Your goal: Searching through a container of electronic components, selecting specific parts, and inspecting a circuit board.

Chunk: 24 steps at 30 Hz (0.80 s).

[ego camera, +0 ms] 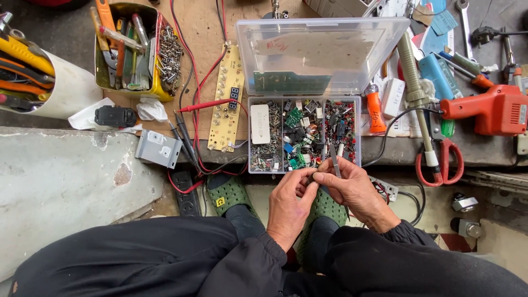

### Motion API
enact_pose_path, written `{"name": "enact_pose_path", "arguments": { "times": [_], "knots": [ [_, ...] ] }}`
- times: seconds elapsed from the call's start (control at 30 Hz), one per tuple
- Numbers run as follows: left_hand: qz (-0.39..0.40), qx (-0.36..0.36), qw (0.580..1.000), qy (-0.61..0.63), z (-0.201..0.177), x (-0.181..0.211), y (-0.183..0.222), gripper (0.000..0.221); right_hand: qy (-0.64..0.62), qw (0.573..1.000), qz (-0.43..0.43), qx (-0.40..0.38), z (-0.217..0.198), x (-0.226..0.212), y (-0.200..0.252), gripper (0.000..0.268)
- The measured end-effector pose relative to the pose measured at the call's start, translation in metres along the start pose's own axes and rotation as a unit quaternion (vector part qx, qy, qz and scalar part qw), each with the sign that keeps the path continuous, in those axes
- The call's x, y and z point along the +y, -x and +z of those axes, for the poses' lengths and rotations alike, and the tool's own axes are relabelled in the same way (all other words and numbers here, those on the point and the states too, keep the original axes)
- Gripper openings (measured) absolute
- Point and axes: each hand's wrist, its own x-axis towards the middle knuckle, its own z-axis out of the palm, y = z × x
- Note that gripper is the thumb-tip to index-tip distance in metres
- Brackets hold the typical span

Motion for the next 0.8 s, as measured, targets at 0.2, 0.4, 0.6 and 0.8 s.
{"name": "enact_pose_path", "arguments": {
  "times": [0.2,0.4,0.6,0.8],
  "knots": [
    [-0.034,0.016,0.998,0.052,0.007,-0.008,-0.003,0.026,0.004,1.0,0.002,0.013,0.006,-0.012,0.008,0.025],
    [-0.187,-0.019,0.953,0.236,0.001,0.005,-0.008,0.037,0.018,0.999,0.038,-0.026,0.008,-0.044,0.024,0.014],
    [-0.206,0.0,0.929,0.308,0.002,-0.009,-0.013,0.041,0.032,0.998,0.024,0.039,0.006,-0.044,0.023,0.013],
    [-0.197,0.045,0.956,0.213,-0.004,0.008,-0.02,0.04,-0.163,0.975,-0.059,0.137,-0.027,-0.035,0.018,0.028]
  ]
}}
